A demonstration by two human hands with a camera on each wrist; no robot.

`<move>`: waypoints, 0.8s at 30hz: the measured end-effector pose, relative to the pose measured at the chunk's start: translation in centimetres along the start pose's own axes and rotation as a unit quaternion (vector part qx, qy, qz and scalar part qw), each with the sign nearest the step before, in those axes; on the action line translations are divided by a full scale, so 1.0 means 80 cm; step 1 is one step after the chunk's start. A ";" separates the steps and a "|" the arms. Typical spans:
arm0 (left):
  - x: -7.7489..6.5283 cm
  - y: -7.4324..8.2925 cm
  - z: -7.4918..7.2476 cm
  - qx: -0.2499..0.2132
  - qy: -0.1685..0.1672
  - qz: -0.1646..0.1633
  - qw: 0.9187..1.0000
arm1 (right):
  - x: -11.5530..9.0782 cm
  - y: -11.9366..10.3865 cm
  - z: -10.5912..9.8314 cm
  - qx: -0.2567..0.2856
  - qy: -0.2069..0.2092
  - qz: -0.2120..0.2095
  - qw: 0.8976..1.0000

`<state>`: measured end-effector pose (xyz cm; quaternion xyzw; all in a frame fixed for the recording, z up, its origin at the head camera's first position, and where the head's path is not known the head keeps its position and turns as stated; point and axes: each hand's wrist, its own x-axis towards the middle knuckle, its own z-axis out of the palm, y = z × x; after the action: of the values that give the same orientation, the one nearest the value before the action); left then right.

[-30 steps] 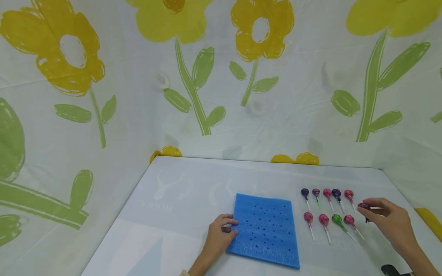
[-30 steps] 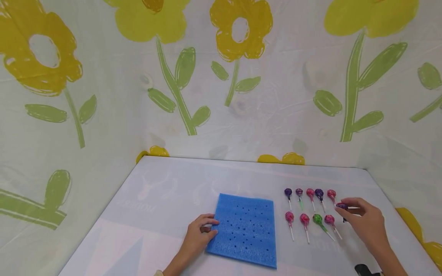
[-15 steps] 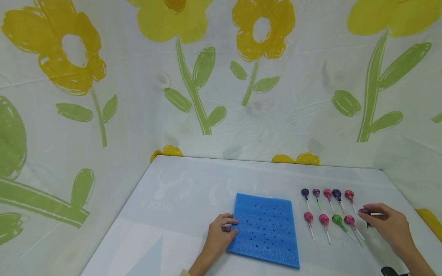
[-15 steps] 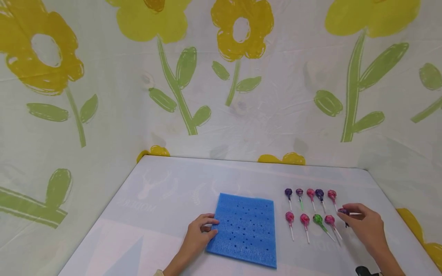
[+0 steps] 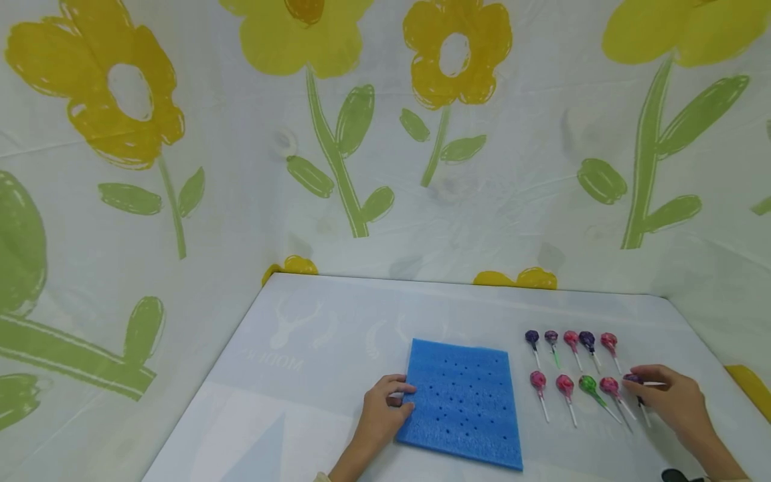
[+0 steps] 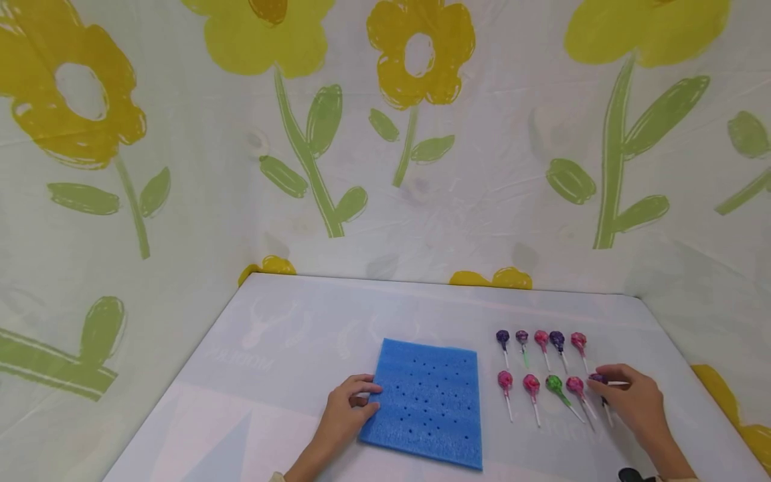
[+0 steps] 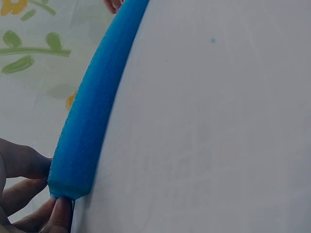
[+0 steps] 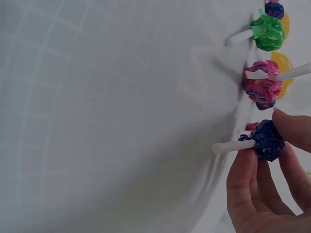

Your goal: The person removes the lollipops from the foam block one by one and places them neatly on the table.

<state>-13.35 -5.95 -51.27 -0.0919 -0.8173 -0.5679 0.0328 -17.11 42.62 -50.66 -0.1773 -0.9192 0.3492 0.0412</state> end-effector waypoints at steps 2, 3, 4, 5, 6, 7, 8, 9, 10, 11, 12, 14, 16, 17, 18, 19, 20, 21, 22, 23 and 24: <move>0.001 0.000 0.000 0.001 0.001 0.003 1.000 | 0.003 0.004 0.003 -0.002 0.000 0.004 1.000; 0.001 -0.001 0.000 0.003 0.001 0.003 1.000 | 0.005 0.004 0.004 -0.001 -0.001 0.007 1.000; 0.002 -0.002 0.001 0.003 0.001 0.005 1.000 | 0.005 0.004 0.005 -0.002 -0.001 0.011 1.000; 0.002 -0.003 0.001 0.004 0.000 0.004 1.000 | 0.006 0.004 0.007 -0.003 -0.002 0.015 1.000; 0.002 -0.003 0.001 0.006 0.000 0.003 1.000 | 0.007 0.003 0.007 -0.004 -0.004 0.020 1.000; 0.002 -0.004 0.001 0.006 -0.001 0.002 1.000 | 0.007 0.003 0.008 -0.005 -0.006 0.023 1.000; 0.003 -0.005 0.002 0.007 -0.002 -0.001 1.000 | 0.008 0.002 0.009 -0.007 -0.009 0.026 1.000; 0.003 -0.006 0.002 0.009 -0.002 -0.003 1.000 | 0.008 0.001 0.008 -0.007 -0.014 0.027 1.000; 0.003 -0.007 0.003 0.009 -0.002 -0.003 1.000 | 0.009 0.000 0.008 -0.009 -0.018 0.027 0.999; 0.004 -0.007 0.003 0.008 -0.002 -0.006 1.000 | 0.009 -0.001 0.007 -0.011 -0.021 0.027 0.999; 0.004 -0.006 0.004 0.007 -0.003 -0.008 1.000 | 0.010 -0.002 0.006 -0.013 -0.024 0.025 0.999; 0.006 -0.005 0.005 0.004 -0.006 -0.012 1.000 | 0.011 -0.003 0.003 -0.014 -0.027 0.024 0.999; 0.007 -0.004 0.006 0.002 -0.010 -0.014 1.000 | 0.011 -0.004 0.000 -0.013 -0.029 0.031 0.999; 0.008 -0.003 0.006 0.002 -0.012 -0.020 1.000 | 0.011 -0.004 0.000 -0.012 -0.031 0.035 0.999; 0.008 -0.002 0.007 0.002 -0.012 -0.022 1.000 | 0.012 -0.003 -0.001 -0.009 -0.035 0.038 0.999; 0.006 -0.002 0.007 0.004 -0.013 -0.025 1.000 | 0.011 -0.003 0.000 -0.007 -0.039 0.043 0.998; 0.005 -0.003 0.007 0.006 -0.014 -0.030 0.999 | 0.009 -0.002 0.000 -0.005 -0.044 0.047 0.998; 0.003 -0.003 0.007 0.007 -0.014 -0.033 0.999 | 0.008 -0.001 0.001 -0.004 -0.050 0.047 0.998; 0.001 -0.003 0.007 0.007 -0.015 -0.035 0.999 | 0.007 0.000 0.001 -0.004 -0.056 0.046 0.997; 0.000 -0.004 0.007 0.006 -0.015 -0.038 0.999 | 0.005 0.001 0.001 -0.003 -0.062 0.045 0.997; -0.002 -0.004 0.007 0.005 -0.016 -0.039 0.999 | 0.004 0.002 0.001 -0.003 -0.067 0.041 0.997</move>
<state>-13.23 -5.55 -51.82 -0.0684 -0.8234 -0.5633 -0.0020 -17.34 42.81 -50.83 -0.1913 -0.9129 0.3589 -0.0351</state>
